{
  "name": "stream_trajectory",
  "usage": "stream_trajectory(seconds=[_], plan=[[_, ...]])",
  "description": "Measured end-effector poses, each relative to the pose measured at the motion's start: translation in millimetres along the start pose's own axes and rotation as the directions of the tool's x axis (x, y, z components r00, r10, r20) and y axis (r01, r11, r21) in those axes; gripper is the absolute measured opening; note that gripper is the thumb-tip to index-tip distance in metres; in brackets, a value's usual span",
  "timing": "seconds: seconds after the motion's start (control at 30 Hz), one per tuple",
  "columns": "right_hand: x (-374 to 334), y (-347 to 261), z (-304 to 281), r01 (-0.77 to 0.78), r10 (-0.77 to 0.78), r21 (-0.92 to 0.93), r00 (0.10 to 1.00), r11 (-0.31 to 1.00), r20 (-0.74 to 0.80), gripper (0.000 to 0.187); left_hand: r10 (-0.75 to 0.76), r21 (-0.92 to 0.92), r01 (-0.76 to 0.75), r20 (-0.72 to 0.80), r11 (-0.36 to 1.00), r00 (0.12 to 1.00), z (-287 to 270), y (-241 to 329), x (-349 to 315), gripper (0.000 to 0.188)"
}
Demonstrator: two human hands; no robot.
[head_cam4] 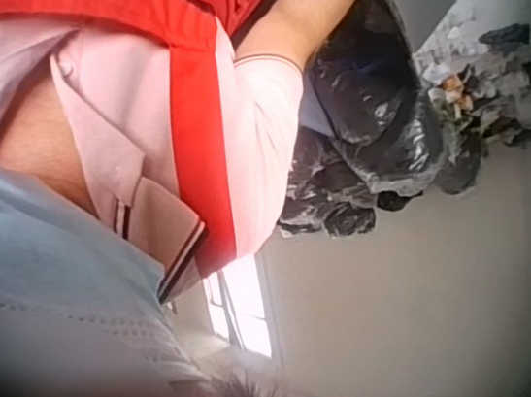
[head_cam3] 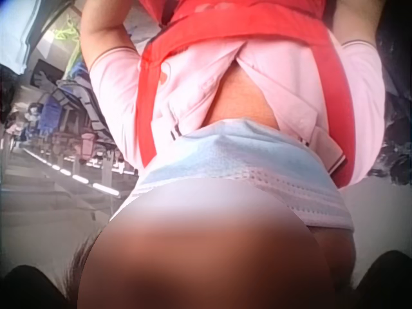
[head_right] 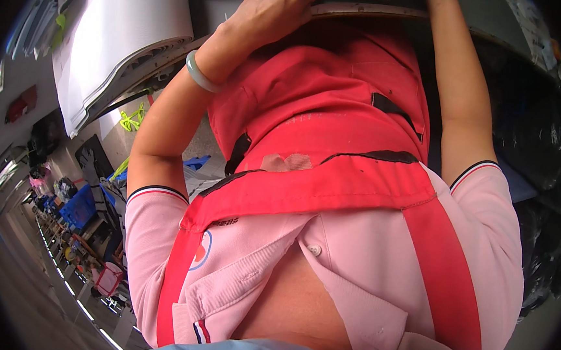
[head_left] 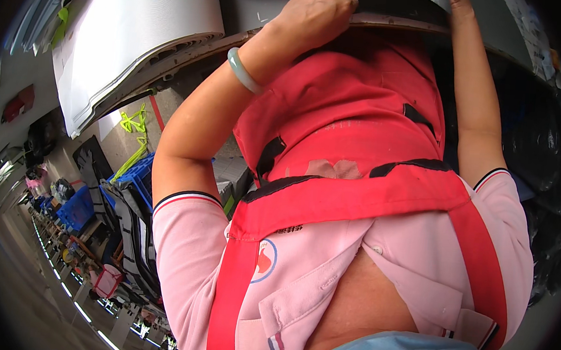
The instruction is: Mark metal plates with chalk and organize them into a large folder.
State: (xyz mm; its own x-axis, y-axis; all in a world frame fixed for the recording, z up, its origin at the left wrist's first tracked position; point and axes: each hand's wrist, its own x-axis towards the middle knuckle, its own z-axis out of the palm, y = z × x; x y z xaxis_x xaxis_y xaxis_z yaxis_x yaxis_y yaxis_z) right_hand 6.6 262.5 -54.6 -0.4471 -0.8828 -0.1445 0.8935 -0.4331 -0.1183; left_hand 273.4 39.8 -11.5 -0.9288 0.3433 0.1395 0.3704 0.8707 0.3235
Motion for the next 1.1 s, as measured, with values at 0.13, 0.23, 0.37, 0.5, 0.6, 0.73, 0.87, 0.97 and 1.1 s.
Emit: stream_trajectory(seconds=[0.13, 0.23, 0.37, 0.5, 0.6, 0.73, 0.87, 0.97, 1.1], plan=[[9.8, 23.3, 11.3, 0.144, -0.206, -0.434, 0.973, 0.889, -0.099, 0.039, -0.004, 0.002, 0.004, -0.208, 1.0, 0.978, 11.3, -5.1, -13.9, 0.016], [2.3, 14.1, 2.5, 0.293, -0.497, -0.797, 0.868, 0.528, -0.01, 0.038, -0.011, 0.047, 0.018, -0.143, 0.999, 0.99, 1.2, -0.1, -21.8, 0.032], [-0.1, 5.8, 14.7, 0.099, -0.107, -0.218, 0.994, 0.971, -0.028, 0.036, -0.144, 0.034, 0.15, -0.139, 0.988, 0.98, -8.7, -1.9, -40.4, 0.042], [-10.3, -21.4, 11.1, 0.225, -0.234, -0.291, 0.972, 0.93, 0.004, 0.037, 0.104, 0.073, -0.087, -0.274, 0.994, 0.956, 18.4, 23.9, 34.3, 0.031], [-16.8, -9.8, 29.0, 0.417, -0.649, -0.784, 0.76, 0.459, 0.024, 0.038, 0.181, 0.037, -0.178, -0.29, 0.983, 0.94, 47.5, 51.0, 111.4, 0.025], [-54.9, 6.8, 75.7, 0.465, -0.654, -0.766, 0.753, 0.444, 0.077, 0.038, 0.207, -0.075, -0.254, -0.384, 0.964, 0.9, 64.6, 71.5, 176.1, 0.035], [-103.1, 8.3, 71.2, 0.446, -0.715, -0.753, 0.698, 0.483, -0.045, 0.035, 0.113, -0.412, -0.403, -0.571, 0.817, 0.813, 46.5, 71.7, 172.4, 0.016], [-93.8, -17.8, 7.4, 0.674, -0.511, -0.361, 0.731, 0.645, 0.453, 0.031, 0.004, -0.51, -0.339, -0.549, 0.791, 0.836, 5.8, 54.5, 141.7, 0.016], [-98.7, -4.5, 10.0, 0.522, -0.695, -0.736, 0.712, 0.43, 0.099, 0.024, -0.206, -0.629, -0.183, -0.494, 0.756, 0.845, -0.8, 53.0, 146.9, 0.019]])
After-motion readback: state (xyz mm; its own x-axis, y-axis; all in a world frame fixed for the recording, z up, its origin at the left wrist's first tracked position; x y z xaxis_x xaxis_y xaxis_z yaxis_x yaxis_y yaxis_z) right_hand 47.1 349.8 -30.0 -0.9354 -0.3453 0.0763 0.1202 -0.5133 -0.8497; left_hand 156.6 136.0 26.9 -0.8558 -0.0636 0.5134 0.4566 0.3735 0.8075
